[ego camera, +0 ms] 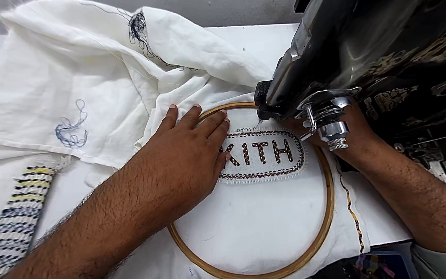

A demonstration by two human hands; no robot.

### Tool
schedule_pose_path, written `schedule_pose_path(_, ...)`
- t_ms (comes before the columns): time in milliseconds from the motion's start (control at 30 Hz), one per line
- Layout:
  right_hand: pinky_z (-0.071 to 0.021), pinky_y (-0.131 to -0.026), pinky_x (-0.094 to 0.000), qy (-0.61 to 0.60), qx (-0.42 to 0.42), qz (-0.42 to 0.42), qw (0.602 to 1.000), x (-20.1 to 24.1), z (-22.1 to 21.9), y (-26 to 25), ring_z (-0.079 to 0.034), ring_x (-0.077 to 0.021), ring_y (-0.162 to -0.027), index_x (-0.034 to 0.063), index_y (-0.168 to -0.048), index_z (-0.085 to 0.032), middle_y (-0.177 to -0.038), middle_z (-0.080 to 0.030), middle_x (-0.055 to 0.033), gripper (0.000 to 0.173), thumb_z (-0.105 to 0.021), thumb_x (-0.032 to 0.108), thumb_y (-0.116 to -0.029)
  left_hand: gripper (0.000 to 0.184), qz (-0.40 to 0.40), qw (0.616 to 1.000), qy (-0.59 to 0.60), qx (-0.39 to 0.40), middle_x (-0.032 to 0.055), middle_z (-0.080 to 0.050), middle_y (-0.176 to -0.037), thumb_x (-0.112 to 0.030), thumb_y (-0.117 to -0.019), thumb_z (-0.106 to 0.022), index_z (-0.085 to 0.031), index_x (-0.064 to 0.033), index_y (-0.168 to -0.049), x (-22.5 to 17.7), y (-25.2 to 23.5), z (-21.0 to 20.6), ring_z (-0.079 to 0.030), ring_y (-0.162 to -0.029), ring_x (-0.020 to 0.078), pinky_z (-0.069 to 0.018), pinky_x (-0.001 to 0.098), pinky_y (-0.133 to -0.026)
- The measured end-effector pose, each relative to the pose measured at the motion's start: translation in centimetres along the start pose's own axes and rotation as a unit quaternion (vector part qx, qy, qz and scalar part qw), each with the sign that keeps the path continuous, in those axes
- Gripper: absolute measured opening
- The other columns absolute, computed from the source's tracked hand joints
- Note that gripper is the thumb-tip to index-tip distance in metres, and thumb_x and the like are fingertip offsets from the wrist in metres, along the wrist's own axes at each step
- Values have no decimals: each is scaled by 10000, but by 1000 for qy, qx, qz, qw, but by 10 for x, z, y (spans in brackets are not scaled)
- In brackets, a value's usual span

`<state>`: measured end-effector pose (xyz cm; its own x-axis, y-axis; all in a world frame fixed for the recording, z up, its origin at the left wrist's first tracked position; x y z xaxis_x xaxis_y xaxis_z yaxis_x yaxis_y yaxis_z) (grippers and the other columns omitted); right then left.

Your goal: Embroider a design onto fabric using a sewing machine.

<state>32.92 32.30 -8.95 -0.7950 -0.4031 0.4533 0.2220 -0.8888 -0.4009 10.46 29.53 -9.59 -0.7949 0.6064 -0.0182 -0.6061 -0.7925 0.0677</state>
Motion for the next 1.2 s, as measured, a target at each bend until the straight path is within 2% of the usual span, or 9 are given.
schedule_pose_path(100, -504, -816, -323, 7, 18, -36, 999, 0, -1, 1, -649, -145, -916, 36, -1038, -684, -940, -677, -101, 201, -701, 141, -867, 612, 0, 1000, -1, 3, 76, -454, -1603, -444, -1056, -310, -507, -102, -1524, 0, 1, 1, -387, -1490, 390, -259, 703, -1176)
schedule_pose_path(167, -506, -788, -369, 4, 17, -35, 999, -1, -2, 2, -655, -190, -884, 9, -1003, -685, -909, -677, -131, 171, -704, 97, -857, 617, 2, 1000, -4, 5, 79, -449, -1606, -452, -1057, -307, -507, -102, -1524, 1, 2, 1, -385, -1491, 393, -264, 704, -1173)
schedule_pose_path(367, -507, -818, -327, -5, 2, -19, 1000, -7, -8, 0, -652, -143, -906, 28, -1026, -688, -930, -685, -101, 227, -726, 174, -856, 618, 7, 1000, -2, 3, 73, -449, -1608, -453, -1068, -280, -510, -102, -1522, 3, 0, 0, -386, -1490, 395, -260, 707, -1175)
schedule_pose_path(533, -513, -797, -325, -9, 14, -31, 999, -5, -7, 0, -653, -140, -886, 31, -1007, -685, -911, -680, -98, 194, -729, 128, -845, 614, 5, 1000, -4, 8, 80, -450, -1606, -448, -1063, -298, -506, -102, -1525, 2, 1, 1, -381, -1494, 391, -255, 704, -1179)
schedule_pose_path(633, -512, -783, -309, -10, 21, -47, 999, -5, -7, -1, -652, -110, -878, 66, -1006, -689, -904, -679, -61, 212, -735, 189, -839, 605, 5, 1000, -7, 8, 74, -455, -1603, -443, -1057, -316, -521, -104, -1514, 2, 3, 1, -387, -1490, 393, -266, 701, -1175)
schedule_pose_path(767, -511, -780, -300, -13, 9, -27, 1000, -8, -11, -1, -652, -107, -865, 60, -977, -693, -887, -682, -64, 188, -737, 181, -839, 600, 6, 1000, -9, 9, 81, -454, -1603, -436, -1058, -322, -518, -102, -1515, 3, 3, 1, -394, -1486, 393, -266, 705, -1173)
schedule_pose_path(967, -496, -834, -268, -20, -4, -8, 1000, -7, -12, 0, -634, -87, -920, 47, -1028, -682, -938, -673, -69, 212, -723, 177, -866, 611, 11, 1000, -8, 8, 81, -452, -1604, -443, -1054, -314, -510, -102, -1521, 4, 1, 1, -390, -1486, 398, -268, 705, -1170)
schedule_pose_path(1100, -504, -879, -296, -9, 3, -17, 1000, -11, -15, -3, -645, -106, -977, 60, -1064, -686, -989, -688, -71, 266, -743, 229, -867, 605, 12, 1000, -10, 10, 79, -455, -1602, -441, -1058, -311, -517, -106, -1517, 4, 2, 1, -391, -1485, 397, -267, 704, -1171)
schedule_pose_path(1200, -515, -859, -275, -13, 0, -4, 1000, -12, -16, -4, -656, -79, -953, 81, -1024, -708, -958, -703, -41, 265, -763, 267, -844, 604, 10, 1000, -15, 11, 74, -457, -1600, -441, -1055, -307, -522, -111, -1512, 4, 4, 1, -400, -1481, 391, -270, 706, -1169)
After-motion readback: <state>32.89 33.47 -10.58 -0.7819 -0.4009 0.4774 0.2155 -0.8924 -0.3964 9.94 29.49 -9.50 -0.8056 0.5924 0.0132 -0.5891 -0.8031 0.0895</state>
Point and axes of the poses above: each hand's wrist, its own y-axis away from the middle knuckle, its own z-axis out of the back of the hand, x = y × z, the point moved 5 cm from there along -y, towards the middle knuckle
